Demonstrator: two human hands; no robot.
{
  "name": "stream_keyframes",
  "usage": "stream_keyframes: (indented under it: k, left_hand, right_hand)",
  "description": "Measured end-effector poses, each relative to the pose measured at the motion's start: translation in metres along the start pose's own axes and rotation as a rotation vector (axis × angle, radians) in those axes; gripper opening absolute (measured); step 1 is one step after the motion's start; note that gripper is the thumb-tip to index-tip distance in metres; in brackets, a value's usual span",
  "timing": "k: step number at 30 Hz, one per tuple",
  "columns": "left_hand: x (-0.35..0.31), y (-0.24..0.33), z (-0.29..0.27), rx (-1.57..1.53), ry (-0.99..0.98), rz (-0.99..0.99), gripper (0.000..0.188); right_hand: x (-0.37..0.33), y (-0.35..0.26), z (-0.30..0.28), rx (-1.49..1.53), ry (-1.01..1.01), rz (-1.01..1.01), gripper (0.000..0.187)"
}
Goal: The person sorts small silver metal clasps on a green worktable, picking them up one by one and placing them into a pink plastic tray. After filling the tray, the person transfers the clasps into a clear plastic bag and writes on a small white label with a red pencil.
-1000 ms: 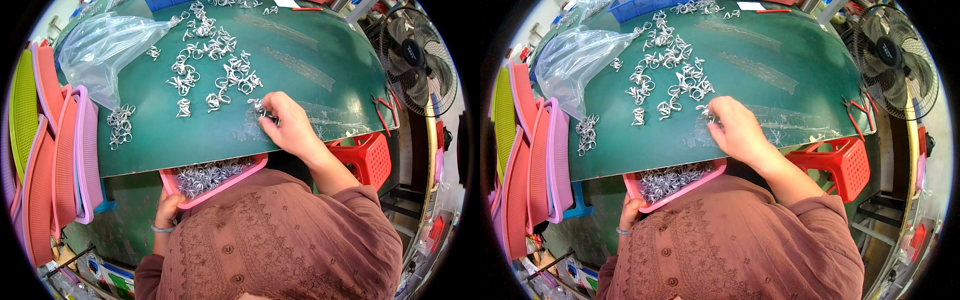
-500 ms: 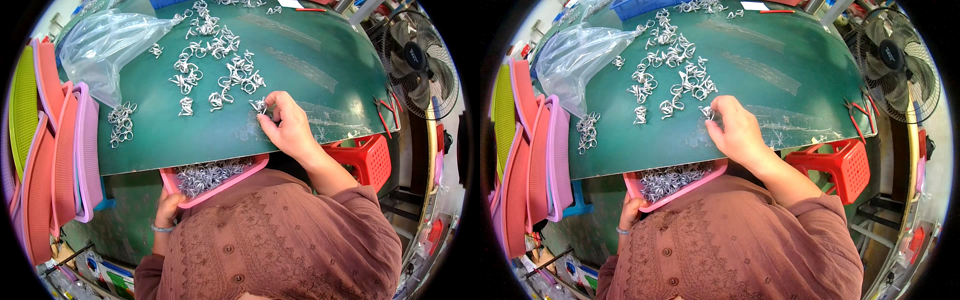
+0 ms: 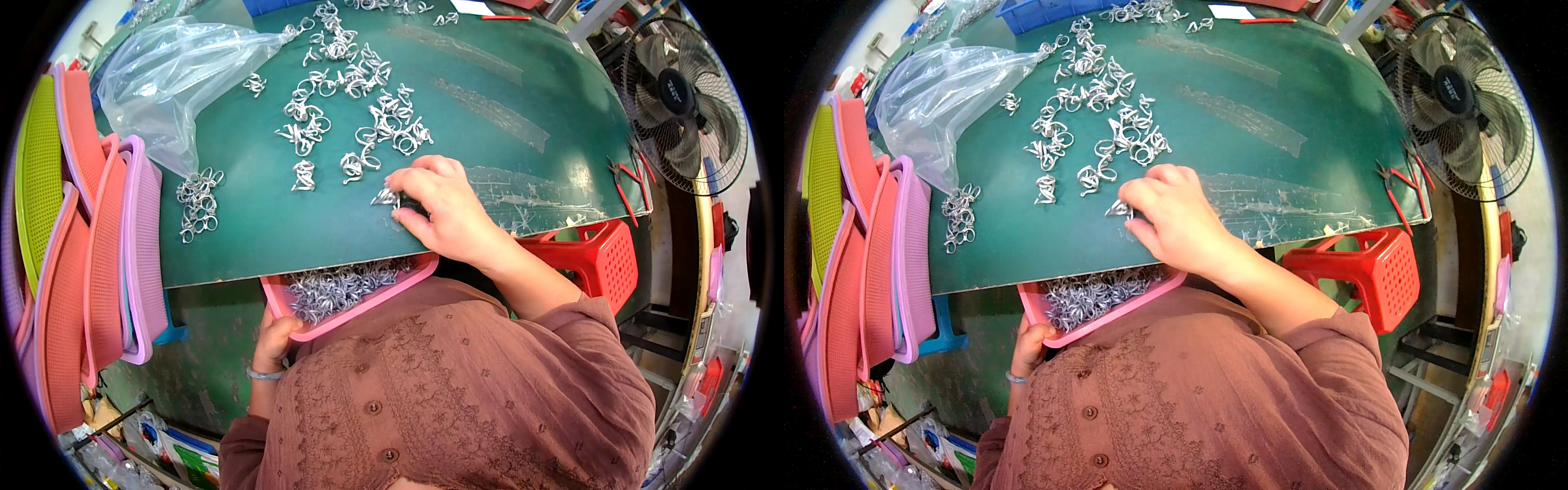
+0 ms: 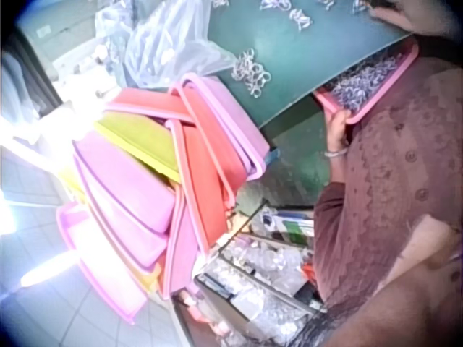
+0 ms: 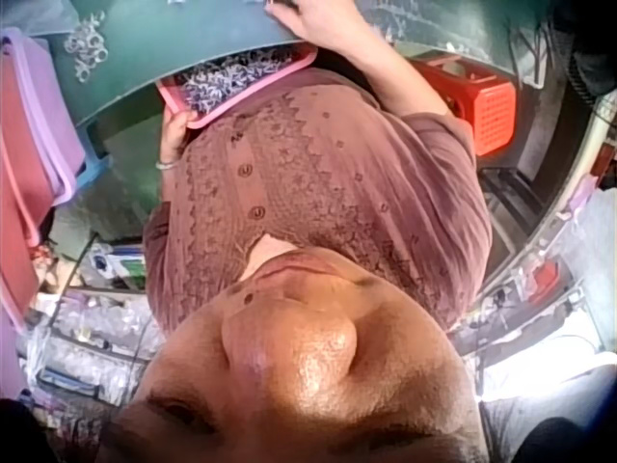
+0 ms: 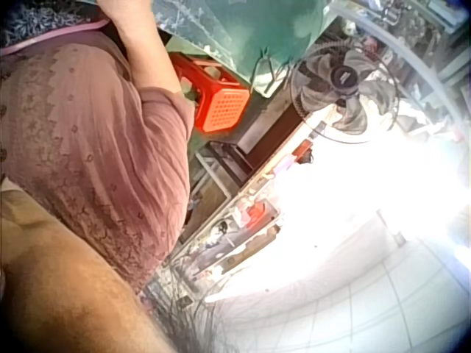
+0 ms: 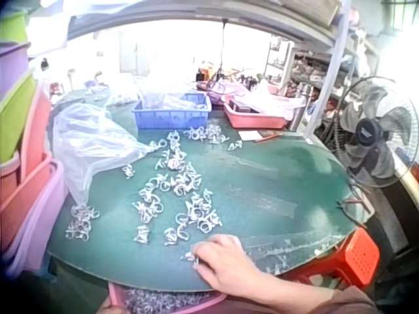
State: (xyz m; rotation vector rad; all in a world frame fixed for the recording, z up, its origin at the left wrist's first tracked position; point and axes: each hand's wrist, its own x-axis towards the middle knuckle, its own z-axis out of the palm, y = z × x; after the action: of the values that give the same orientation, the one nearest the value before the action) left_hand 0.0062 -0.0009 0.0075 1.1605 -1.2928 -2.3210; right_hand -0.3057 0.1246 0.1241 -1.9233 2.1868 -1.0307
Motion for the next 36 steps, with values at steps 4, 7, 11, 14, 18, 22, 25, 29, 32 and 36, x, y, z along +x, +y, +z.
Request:
stream_keyframes:
  k: [4,7,11,14,18,22,25,29,32,36]
  left_hand:
    - [0.002,-0.004,-0.005,0.017,-0.004,0.008,0.062]
    - [0.002,0.001,0.001,-0.001,-0.042,0.005,0.061]
    - [0.001,0.007,0.01,-0.036,-0.05,0.017,0.061]
    - [0.001,0.004,0.006,-0.013,-0.014,0.007,0.061]
    - [0.001,-0.001,-0.002,-0.006,-0.02,0.002,0.062]
    - [0.002,-0.005,-0.005,-0.008,-0.03,0.011,0.064]
    - [0.002,-0.003,-0.003,-0.01,-0.034,0.011,0.065]
    - [0.002,-0.005,-0.006,-0.014,-0.031,-0.003,0.065]
    - [0.002,-0.004,-0.005,-0.026,-0.038,0.006,0.066]
    - [0.004,-0.006,-0.008,-0.021,-0.052,0.007,0.065]
  right_hand:
    - [0.0,0.0,0.004,0.07,-0.097,-0.163,0.032]
    - [0.0,-0.004,0.003,0.096,-0.21,-0.273,0.039]
    - [0.003,-0.011,0.008,0.291,-0.376,-0.474,0.049]
    - [0.004,-0.01,0.013,0.413,-0.25,-0.399,0.055]
    - [0.007,0.012,-0.002,0.049,0.085,-0.079,0.04]
    - [0.015,0.03,-0.015,-0.098,0.214,0.151,0.025]
    - [0.019,0.036,-0.018,-0.177,0.099,0.237,0.023]
    - [0.016,0.043,-0.016,-0.106,0.127,0.234,0.019]
    - [0.014,0.047,-0.02,0.052,0.146,0.263,0.015]
    - [0.012,0.055,-0.024,0.345,0.176,0.421,0.01]
